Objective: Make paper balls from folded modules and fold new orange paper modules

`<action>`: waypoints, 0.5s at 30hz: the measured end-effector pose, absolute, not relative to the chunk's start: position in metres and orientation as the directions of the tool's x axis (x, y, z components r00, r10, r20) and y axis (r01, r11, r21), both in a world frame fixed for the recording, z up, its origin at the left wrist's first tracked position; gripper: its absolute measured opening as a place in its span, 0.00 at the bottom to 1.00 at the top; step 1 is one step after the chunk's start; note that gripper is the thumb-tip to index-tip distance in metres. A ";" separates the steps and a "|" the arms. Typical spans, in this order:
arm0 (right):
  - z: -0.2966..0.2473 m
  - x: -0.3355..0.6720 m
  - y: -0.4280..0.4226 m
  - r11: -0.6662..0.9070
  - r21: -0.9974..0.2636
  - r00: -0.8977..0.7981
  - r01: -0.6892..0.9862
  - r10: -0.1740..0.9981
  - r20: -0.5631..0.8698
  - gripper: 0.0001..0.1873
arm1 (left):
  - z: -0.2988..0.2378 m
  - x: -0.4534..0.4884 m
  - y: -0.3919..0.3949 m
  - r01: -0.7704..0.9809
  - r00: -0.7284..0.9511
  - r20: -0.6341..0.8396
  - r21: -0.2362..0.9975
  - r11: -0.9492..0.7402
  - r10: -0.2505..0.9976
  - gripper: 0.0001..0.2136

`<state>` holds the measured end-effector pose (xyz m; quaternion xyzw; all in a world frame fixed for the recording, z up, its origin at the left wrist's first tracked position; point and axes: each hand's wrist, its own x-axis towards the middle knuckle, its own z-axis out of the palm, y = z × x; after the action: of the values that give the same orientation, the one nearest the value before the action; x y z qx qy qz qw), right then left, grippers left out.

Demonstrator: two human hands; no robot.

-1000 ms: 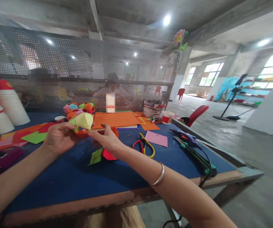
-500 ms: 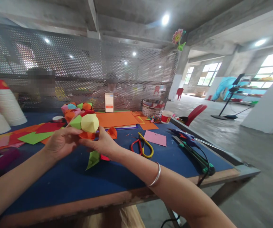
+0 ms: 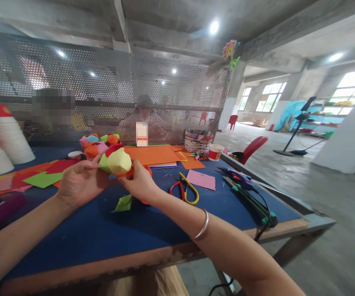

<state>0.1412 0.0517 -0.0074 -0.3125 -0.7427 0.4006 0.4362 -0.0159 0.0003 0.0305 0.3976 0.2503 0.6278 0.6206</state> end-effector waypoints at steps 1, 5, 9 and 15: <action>-0.007 0.142 0.053 0.499 -0.855 -0.420 0.142 0.813 0.404 0.24 | 0.031 -0.017 0.001 -0.583 0.092 0.159 0.809 -0.077 0.983 0.21; -0.005 0.145 0.055 0.571 -0.795 -0.399 0.206 0.791 0.464 0.26 | 0.035 -0.017 0.001 -0.590 0.017 0.014 0.807 -0.001 1.000 0.11; -0.006 0.145 0.056 0.622 -0.760 -0.411 0.187 0.753 0.515 0.26 | 0.037 -0.014 -0.001 -0.587 -0.015 -0.086 0.807 0.061 0.996 0.12; -0.005 0.148 0.054 0.616 -0.759 -0.406 0.213 0.762 0.505 0.28 | 0.034 -0.017 -0.001 -0.629 0.079 -0.088 0.768 0.119 0.993 0.16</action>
<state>0.1476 0.0540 -0.0051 -0.3124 -0.7802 0.3074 0.4464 -0.0166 -0.0009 0.0341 0.2859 0.3184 0.5992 0.6767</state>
